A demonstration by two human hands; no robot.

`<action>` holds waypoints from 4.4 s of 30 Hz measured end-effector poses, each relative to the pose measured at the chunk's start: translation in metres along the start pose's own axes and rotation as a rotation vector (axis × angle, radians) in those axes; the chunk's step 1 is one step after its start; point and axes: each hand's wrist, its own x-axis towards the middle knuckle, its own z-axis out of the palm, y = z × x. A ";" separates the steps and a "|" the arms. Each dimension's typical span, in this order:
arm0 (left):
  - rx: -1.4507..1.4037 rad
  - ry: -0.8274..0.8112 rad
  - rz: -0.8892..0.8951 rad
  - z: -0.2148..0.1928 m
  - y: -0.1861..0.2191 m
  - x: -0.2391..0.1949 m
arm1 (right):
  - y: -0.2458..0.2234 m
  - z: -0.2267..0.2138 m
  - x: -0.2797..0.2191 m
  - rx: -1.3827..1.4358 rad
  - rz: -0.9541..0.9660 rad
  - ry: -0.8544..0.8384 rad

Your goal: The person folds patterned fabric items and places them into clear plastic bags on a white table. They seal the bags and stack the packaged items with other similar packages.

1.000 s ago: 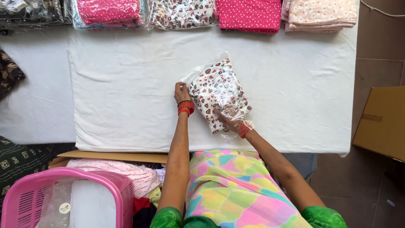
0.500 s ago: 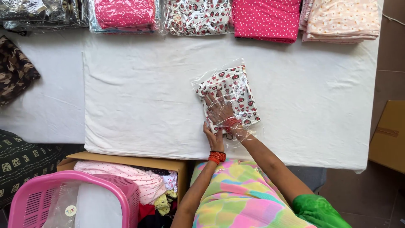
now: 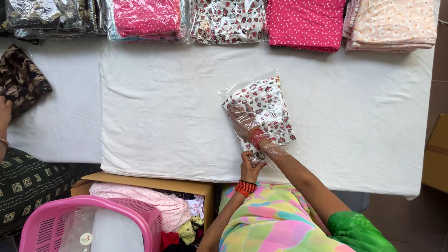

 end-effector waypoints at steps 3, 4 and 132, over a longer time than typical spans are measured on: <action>0.164 -0.072 0.040 -0.004 -0.002 0.001 | 0.003 0.002 0.005 -0.337 -0.151 0.157; 0.153 -0.132 0.049 -0.003 -0.006 0.000 | -0.008 -0.032 0.005 -0.222 -0.092 0.115; 0.084 0.148 0.051 -0.077 -0.013 0.076 | 0.152 0.014 -0.181 0.414 0.224 0.097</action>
